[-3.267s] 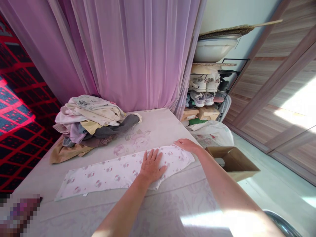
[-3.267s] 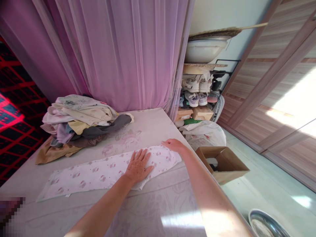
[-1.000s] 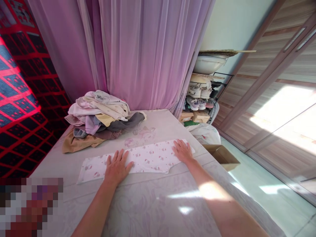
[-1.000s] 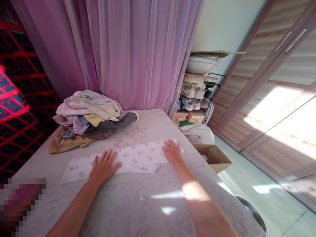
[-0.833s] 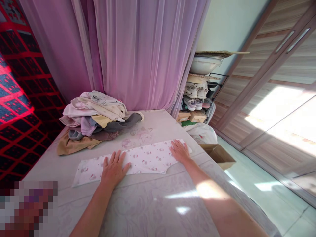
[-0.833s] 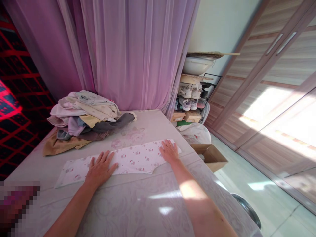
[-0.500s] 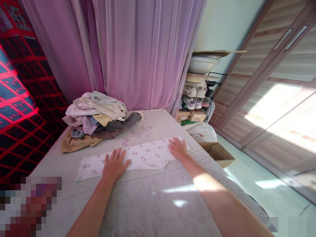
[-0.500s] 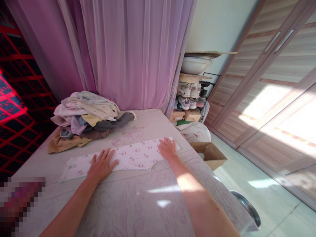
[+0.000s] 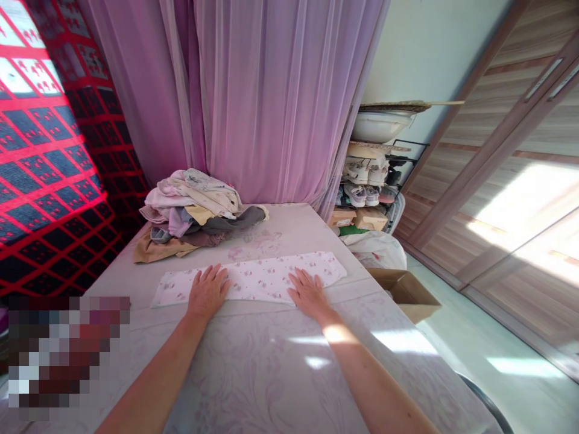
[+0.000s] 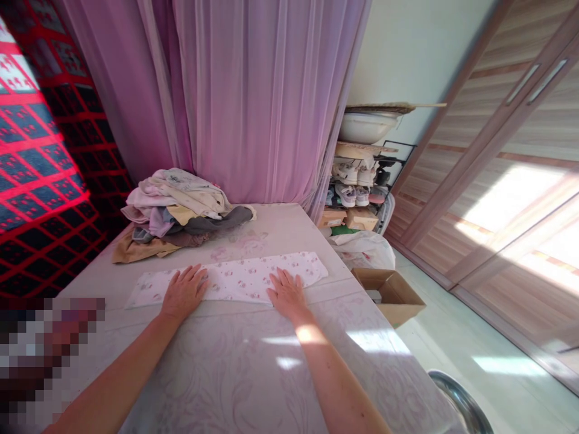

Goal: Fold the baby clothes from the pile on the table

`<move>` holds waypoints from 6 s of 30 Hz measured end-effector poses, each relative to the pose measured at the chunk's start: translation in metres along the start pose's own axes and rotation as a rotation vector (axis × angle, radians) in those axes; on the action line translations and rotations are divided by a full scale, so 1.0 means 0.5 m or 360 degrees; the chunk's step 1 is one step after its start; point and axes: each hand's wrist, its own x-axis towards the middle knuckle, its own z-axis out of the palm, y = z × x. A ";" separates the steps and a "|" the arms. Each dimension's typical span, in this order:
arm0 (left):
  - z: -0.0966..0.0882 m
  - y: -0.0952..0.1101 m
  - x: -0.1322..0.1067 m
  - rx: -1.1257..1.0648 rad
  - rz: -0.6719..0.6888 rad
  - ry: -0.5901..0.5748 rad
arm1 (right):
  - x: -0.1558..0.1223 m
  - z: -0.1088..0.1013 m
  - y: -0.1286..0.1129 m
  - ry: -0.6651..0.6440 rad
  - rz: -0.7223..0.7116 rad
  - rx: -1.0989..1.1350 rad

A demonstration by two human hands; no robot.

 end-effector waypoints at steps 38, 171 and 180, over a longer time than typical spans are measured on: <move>-0.022 -0.131 -0.162 -0.0004 -0.1031 0.0267 | -0.041 0.059 0.029 0.0201 -0.0546 -0.0015; 0.009 0.281 0.000 -0.0743 0.0070 -0.0018 | 0.001 0.078 -0.015 0.0740 0.0070 0.1389; -0.023 0.109 -0.044 -0.0512 0.0007 0.0352 | 0.007 0.012 -0.038 0.0285 0.0225 0.0945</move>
